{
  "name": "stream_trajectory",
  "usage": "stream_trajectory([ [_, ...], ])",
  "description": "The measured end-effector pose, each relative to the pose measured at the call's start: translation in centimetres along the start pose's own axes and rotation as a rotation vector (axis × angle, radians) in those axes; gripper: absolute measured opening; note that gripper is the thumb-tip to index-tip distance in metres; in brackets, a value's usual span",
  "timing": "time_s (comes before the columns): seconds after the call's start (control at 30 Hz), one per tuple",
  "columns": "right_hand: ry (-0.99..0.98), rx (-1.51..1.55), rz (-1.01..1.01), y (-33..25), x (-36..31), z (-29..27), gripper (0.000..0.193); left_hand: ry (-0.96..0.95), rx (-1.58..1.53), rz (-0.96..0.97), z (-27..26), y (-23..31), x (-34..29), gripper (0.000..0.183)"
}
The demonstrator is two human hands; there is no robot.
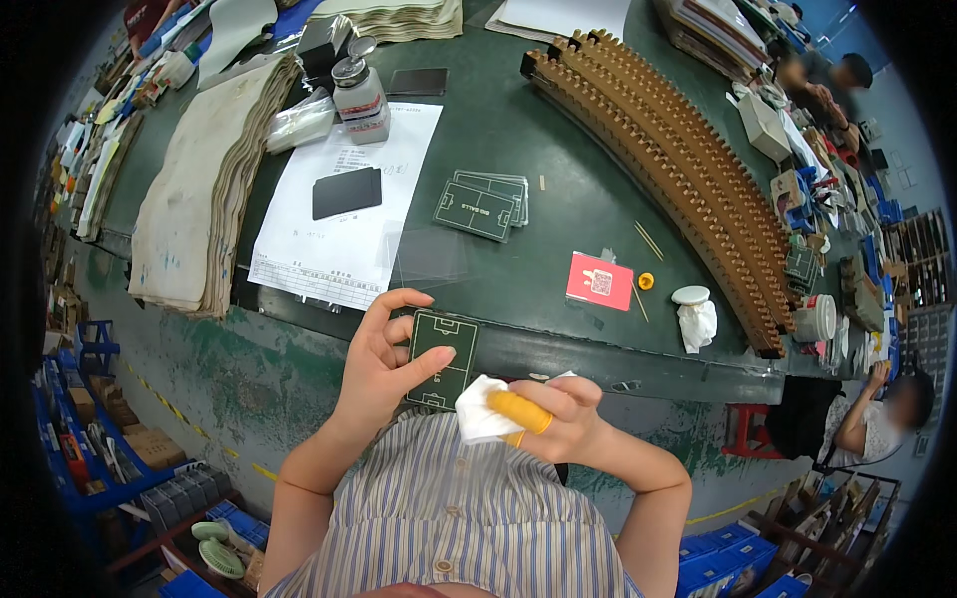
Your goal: The person wipes a small rectangular card with a white cloth, flipping it over to clean both sides. The person then places the card down and picks up another card to repeat the wiping process.
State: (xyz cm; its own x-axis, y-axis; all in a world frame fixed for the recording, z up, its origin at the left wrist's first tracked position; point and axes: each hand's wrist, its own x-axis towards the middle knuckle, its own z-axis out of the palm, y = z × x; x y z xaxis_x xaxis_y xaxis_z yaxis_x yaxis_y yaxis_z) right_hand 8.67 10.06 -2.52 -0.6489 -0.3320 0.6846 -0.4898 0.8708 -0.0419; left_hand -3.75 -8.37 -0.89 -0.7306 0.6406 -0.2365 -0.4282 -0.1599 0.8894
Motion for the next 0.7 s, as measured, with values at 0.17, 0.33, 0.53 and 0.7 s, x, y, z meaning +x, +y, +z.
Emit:
stream_trajectory([
  [0.17,-0.007,-0.005,0.045,0.1,-0.3,-0.5,0.019,-0.002,-0.009,0.002,0.2,0.2,0.0,0.045],
  [0.33,-0.013,-0.097,0.120,1.0,1.7,-0.7,0.024,-0.003,0.006,0.001,0.3,0.0,0.1,0.044],
  [0.53,-0.026,-0.075,0.113,0.5,1.4,0.1,0.020,0.019,-0.018,0.037,0.4,-0.5,0.0,0.042],
  [0.7,-0.002,0.003,0.045,-0.7,-0.3,0.2,0.014,0.041,-0.080,0.034,0.0,-0.8,0.3,0.046],
])
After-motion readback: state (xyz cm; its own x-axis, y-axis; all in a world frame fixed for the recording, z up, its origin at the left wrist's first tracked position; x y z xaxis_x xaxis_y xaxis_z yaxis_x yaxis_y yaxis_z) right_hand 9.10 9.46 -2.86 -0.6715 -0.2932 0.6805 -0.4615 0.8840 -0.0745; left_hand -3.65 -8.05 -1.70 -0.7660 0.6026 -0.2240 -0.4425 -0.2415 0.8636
